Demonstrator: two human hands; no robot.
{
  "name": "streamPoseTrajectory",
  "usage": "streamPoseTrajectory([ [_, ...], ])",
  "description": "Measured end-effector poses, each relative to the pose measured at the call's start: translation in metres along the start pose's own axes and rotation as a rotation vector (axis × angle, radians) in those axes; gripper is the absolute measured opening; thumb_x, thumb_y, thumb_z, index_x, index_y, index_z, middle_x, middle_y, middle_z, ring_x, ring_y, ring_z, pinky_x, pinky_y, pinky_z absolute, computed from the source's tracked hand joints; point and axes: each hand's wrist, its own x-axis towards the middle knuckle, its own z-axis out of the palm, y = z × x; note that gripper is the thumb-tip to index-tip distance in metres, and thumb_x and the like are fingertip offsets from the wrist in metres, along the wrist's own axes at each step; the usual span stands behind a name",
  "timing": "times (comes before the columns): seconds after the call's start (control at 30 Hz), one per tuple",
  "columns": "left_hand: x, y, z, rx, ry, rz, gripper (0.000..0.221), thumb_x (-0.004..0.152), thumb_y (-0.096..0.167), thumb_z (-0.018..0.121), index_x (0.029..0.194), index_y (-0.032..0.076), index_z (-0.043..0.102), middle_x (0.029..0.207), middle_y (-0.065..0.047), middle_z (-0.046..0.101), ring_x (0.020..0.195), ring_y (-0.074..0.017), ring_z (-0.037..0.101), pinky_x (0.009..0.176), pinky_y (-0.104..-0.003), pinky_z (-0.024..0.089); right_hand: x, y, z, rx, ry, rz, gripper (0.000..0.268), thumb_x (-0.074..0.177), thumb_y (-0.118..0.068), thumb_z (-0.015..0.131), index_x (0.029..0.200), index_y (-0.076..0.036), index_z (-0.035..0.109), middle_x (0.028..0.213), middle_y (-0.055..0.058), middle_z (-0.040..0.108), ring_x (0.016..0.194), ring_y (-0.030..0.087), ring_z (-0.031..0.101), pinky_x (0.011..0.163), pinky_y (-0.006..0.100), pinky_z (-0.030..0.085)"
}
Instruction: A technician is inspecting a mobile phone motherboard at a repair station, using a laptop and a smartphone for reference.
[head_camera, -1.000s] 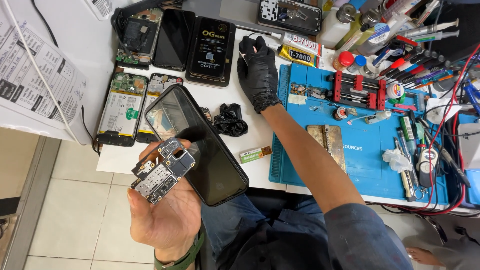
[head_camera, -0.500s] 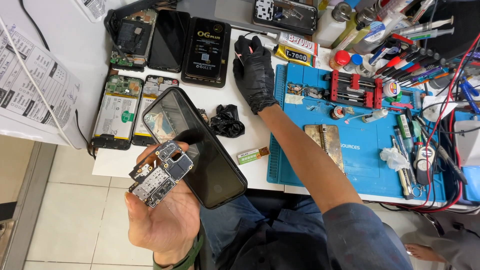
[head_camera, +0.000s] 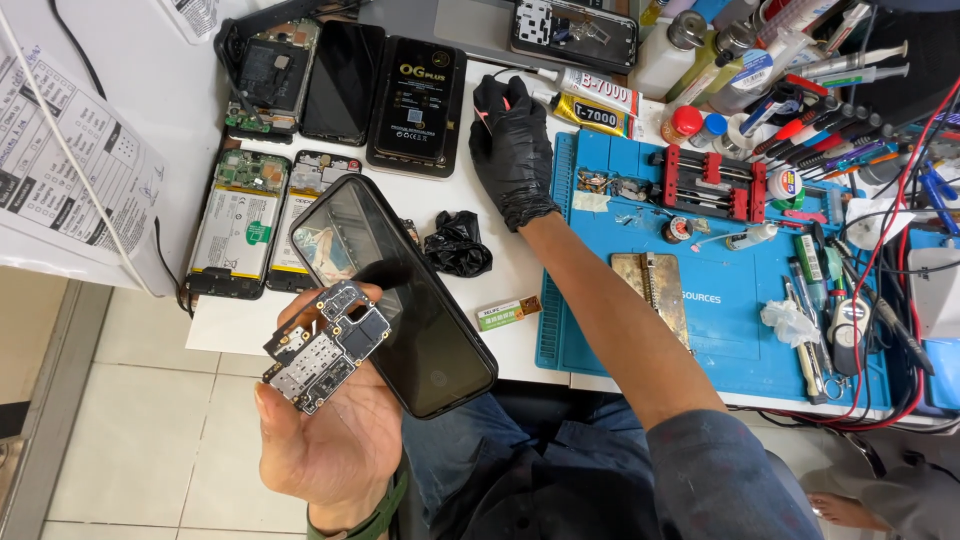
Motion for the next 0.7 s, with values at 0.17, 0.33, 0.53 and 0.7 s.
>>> streamPoseTrajectory([
  [0.17,-0.001,-0.001,-0.001,-0.018,0.003,-0.001,0.066,0.107,0.050,0.066,0.142,-0.006,0.064,0.133,-0.028,0.072,0.131,-0.0405,0.069,0.125,-0.048,0.046,-0.003,0.002,0.004,0.046,0.030,0.051,0.064,0.104,-0.024,0.069,0.164,-0.019,0.047,0.161,0.017,0.052,0.128,0.044,0.058,0.094,0.056,0.065],
  [0.33,-0.001,-0.001,0.000,-0.031,-0.005,-0.010,0.066,0.107,0.050,0.066,0.142,-0.006,0.063,0.133,-0.030,0.071,0.132,-0.0401,0.068,0.124,-0.047,0.047,-0.001,0.000,0.000,0.050,0.041,0.023,0.060,0.105,-0.021,0.067,0.162,-0.016,0.049,0.158,0.018,0.055,0.137,0.047,0.057,0.101,0.056,0.062],
  [0.53,-0.003,0.000,0.000,-0.068,-0.018,-0.038,0.067,0.106,0.050,0.069,0.143,-0.005,0.063,0.135,-0.031,0.071,0.133,-0.0408,0.068,0.122,-0.048,0.048,-0.001,0.000,0.001,0.031,0.056,0.019,0.059,0.105,-0.022,0.067,0.161,-0.015,0.051,0.157,0.021,0.056,0.140,0.047,0.057,0.107,0.056,0.060],
  [0.7,-0.004,-0.001,-0.002,-0.068,-0.027,-0.026,0.065,0.108,0.050,0.067,0.145,-0.004,0.064,0.135,-0.030,0.071,0.134,-0.0410,0.067,0.125,-0.050,0.046,0.001,-0.004,-0.006,0.038,0.056,0.027,0.055,0.104,-0.021,0.068,0.157,-0.014,0.054,0.155,0.019,0.055,0.129,0.046,0.060,0.102,0.055,0.061],
])
